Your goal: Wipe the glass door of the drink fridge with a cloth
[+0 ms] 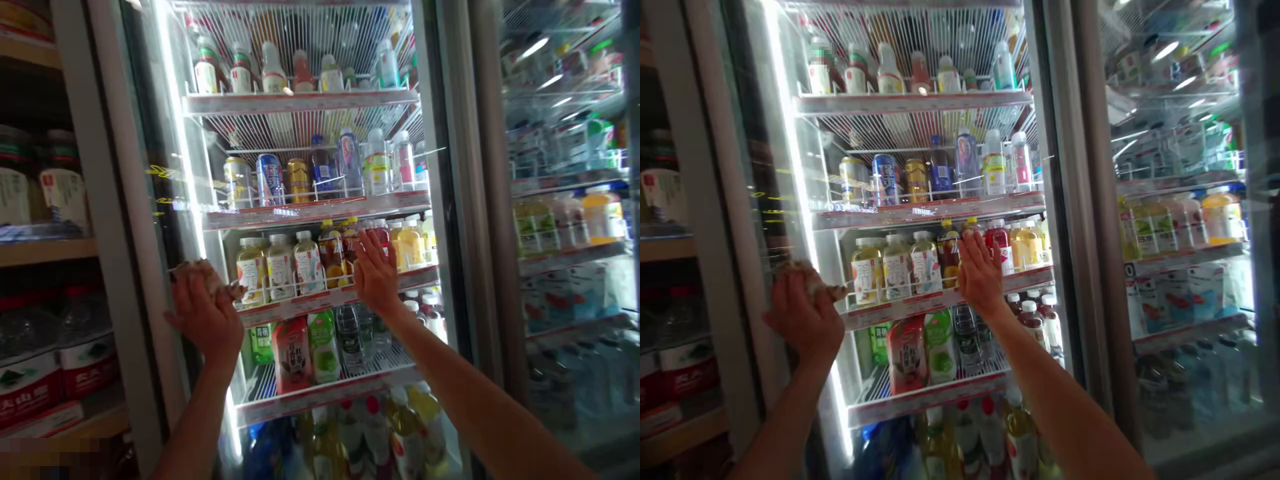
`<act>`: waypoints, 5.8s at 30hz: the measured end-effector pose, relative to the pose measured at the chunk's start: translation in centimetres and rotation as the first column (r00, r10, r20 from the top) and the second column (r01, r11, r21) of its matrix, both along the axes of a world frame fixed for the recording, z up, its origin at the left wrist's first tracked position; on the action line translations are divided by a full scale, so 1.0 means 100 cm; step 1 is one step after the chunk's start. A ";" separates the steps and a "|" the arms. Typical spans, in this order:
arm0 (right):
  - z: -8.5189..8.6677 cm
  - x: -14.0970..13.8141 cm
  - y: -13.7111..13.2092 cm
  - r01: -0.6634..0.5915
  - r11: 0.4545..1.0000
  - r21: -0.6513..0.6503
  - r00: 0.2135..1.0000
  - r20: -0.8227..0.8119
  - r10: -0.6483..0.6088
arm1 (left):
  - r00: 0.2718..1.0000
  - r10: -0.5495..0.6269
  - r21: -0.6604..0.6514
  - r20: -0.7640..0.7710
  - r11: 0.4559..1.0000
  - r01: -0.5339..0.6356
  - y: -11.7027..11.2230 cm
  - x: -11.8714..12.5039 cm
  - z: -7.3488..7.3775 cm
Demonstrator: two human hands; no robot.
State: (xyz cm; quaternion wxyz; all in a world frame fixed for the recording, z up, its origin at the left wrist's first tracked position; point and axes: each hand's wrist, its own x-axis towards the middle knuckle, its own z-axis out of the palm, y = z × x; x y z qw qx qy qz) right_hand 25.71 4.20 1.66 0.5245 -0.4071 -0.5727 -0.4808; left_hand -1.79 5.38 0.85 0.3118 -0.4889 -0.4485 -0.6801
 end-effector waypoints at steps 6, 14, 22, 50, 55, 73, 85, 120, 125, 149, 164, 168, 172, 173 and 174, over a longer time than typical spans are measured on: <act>0.000 0.000 0.001 0.012 1.000 0.012 1.000 0.002 -0.012 | 0.892 -0.032 0.064 -0.452 0.996 0.068 -0.007 0.070 -0.040; 0.000 0.000 0.001 0.014 1.000 0.024 1.000 0.014 -0.015 | 0.993 -0.009 0.042 -0.121 0.999 0.014 -0.003 0.022 -0.036; -0.001 0.001 0.001 0.015 1.000 0.024 1.000 0.005 -0.015 | 0.818 -0.072 0.062 -0.571 0.990 0.130 -0.004 0.078 -0.054; -0.003 0.000 -0.001 0.019 1.000 -0.018 1.000 0.001 -0.019 | 0.840 -0.084 0.059 -0.536 0.989 0.137 -0.005 0.071 -0.059; -0.002 -0.001 -0.002 0.016 1.000 0.007 1.000 0.001 -0.016 | 0.971 0.024 0.086 -0.238 0.996 -0.004 0.002 0.006 -0.053; -0.004 -0.001 -0.002 0.038 0.999 -0.021 0.999 -0.009 -0.038 | 0.989 -0.003 0.162 -0.145 0.986 0.027 0.009 0.027 -0.021; -0.004 -0.002 -0.003 0.050 0.999 0.005 0.999 -0.004 -0.050 | 0.985 -0.046 0.175 -0.167 0.982 0.076 0.012 0.040 0.026; -0.006 0.007 0.004 0.026 0.996 0.086 0.996 0.080 -0.033 | 0.666 0.024 0.107 -0.746 0.991 0.084 0.005 0.100 0.019; -0.006 0.005 0.004 0.009 0.997 0.072 0.998 0.066 -0.014 | 0.969 0.060 0.130 -0.238 0.991 -0.030 0.014 0.041 0.044; -0.005 0.022 -0.011 0.023 0.986 -0.167 0.986 0.169 0.006 | 0.789 -0.014 0.018 -0.614 0.999 0.032 0.002 0.070 -0.036; -0.005 0.007 -0.017 -0.101 0.979 -0.174 0.990 0.082 0.117 | 0.936 -0.066 0.097 -0.346 0.990 0.106 0.007 0.077 -0.037; -0.012 -0.039 -0.023 -0.298 0.914 -0.274 0.908 0.214 0.361 | 0.933 -0.166 -0.006 -0.320 0.985 0.173 0.010 0.088 -0.028; -0.023 -0.082 -0.023 -0.275 0.885 -0.376 0.912 0.190 0.364 | 0.862 -0.197 -0.082 -0.466 0.980 0.180 0.005 0.070 -0.041; -0.025 -0.090 -0.023 -0.233 0.895 -0.379 0.929 0.184 0.320 | 0.835 -0.196 -0.103 -0.515 0.981 0.167 0.003 0.059 -0.045; -0.026 -0.097 -0.023 -0.189 0.906 -0.380 0.943 0.187 0.275 | 0.798 -0.178 -0.126 -0.576 0.984 0.128 0.001 0.047 -0.049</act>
